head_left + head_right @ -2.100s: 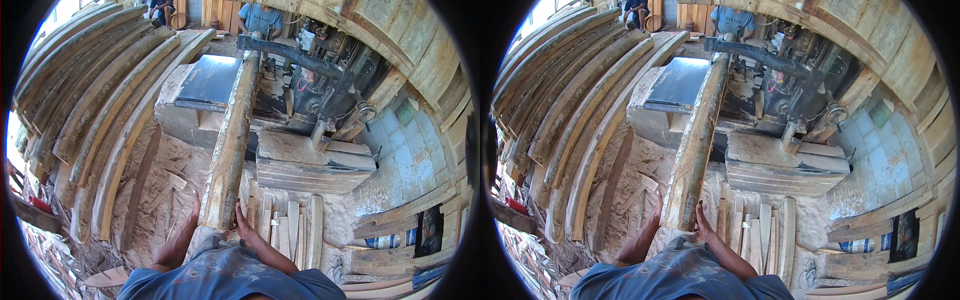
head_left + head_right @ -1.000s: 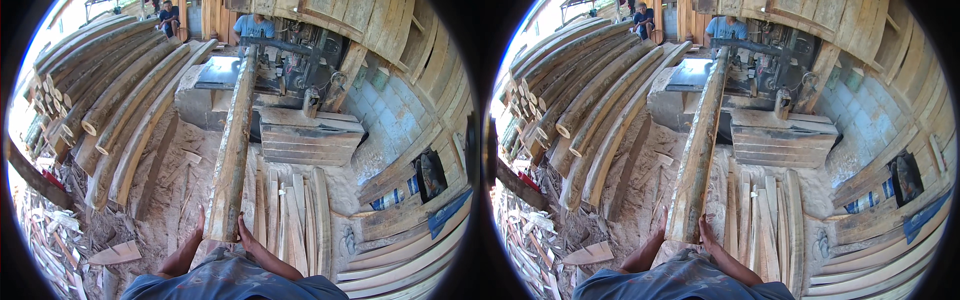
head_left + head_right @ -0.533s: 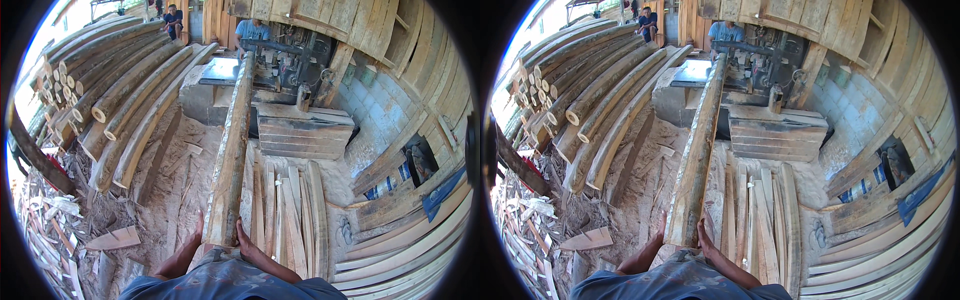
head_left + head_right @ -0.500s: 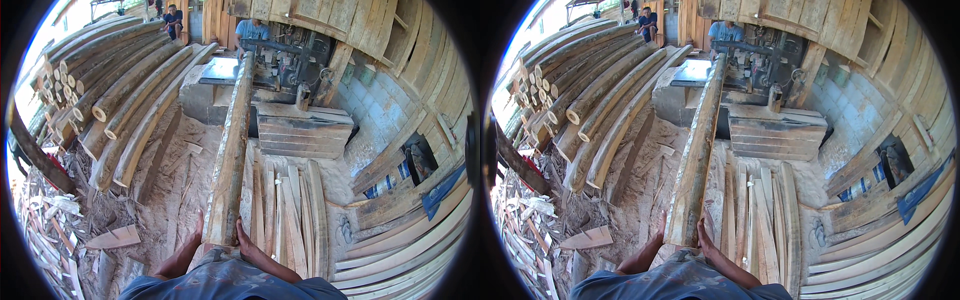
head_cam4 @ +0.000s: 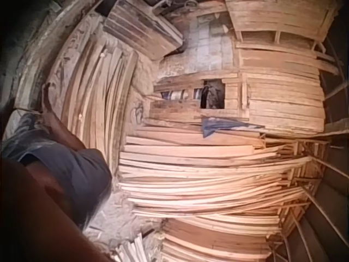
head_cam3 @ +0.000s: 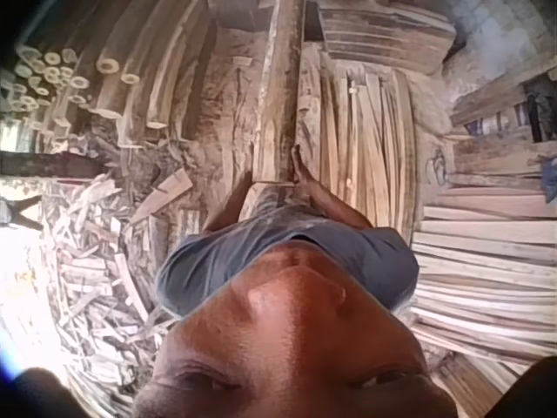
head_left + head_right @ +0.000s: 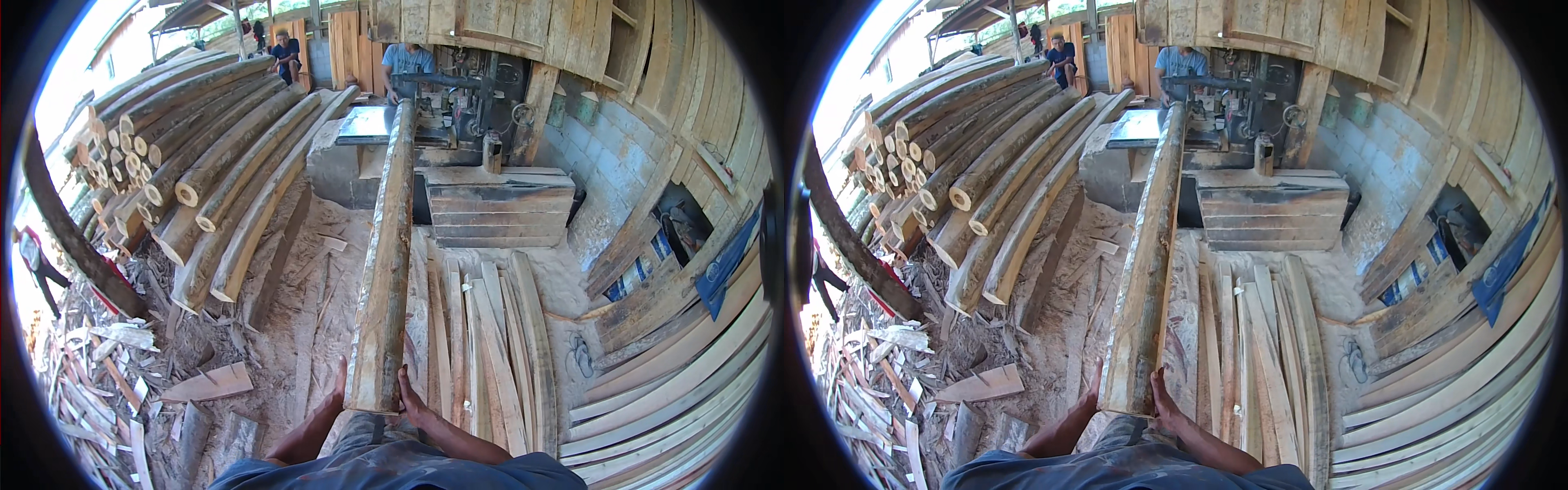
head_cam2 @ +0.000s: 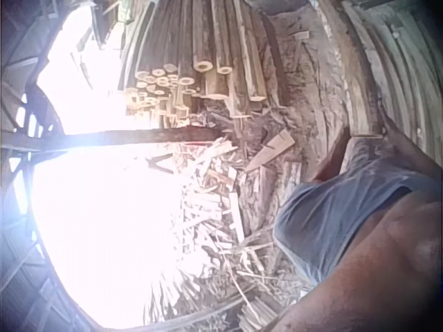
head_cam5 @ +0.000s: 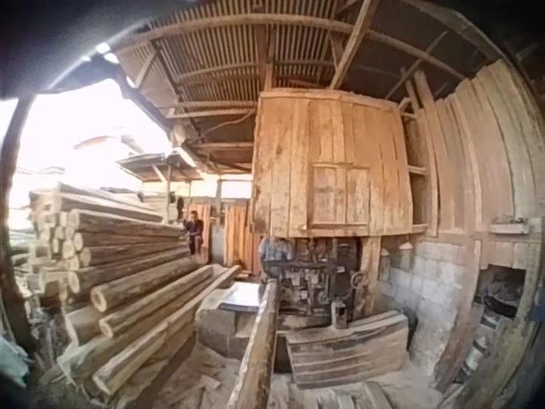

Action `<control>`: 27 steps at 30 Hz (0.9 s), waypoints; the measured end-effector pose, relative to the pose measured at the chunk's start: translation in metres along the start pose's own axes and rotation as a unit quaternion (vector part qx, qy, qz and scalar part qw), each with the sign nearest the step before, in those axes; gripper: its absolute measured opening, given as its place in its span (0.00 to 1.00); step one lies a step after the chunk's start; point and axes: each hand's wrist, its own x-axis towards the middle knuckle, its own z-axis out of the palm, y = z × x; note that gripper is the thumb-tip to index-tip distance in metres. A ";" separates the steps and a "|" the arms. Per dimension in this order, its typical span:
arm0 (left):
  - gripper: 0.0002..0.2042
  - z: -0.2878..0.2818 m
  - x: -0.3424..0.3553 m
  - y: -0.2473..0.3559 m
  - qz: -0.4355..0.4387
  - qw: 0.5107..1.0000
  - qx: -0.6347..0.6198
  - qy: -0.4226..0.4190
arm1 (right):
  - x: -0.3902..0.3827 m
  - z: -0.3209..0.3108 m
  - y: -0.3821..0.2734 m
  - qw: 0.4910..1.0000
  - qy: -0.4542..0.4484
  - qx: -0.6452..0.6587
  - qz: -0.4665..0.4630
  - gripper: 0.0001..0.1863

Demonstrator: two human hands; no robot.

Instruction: The person guides wooden beams through a band saw with an assistant and removes cut planks and wood offcuts by hand, tossing scrap wood aside and stacking cut boards.

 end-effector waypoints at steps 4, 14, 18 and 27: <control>0.41 -0.006 -0.036 -0.024 -0.021 1.000 -0.013 -0.003 | -0.015 0.007 0.040 0.996 0.004 0.004 -0.091 0.52; 0.36 -0.022 -0.184 0.007 0.023 0.983 0.140 0.117 | -0.074 0.120 0.088 0.980 0.023 -0.002 -0.198 0.46; 0.35 -0.035 -0.271 0.002 0.008 0.977 0.101 0.188 | -0.127 0.191 0.079 0.968 0.086 -0.161 -0.172 0.45; 0.32 -0.002 -0.287 -0.168 -0.058 0.973 -0.162 0.155 | -0.168 0.105 0.146 0.951 0.104 0.292 0.008 0.32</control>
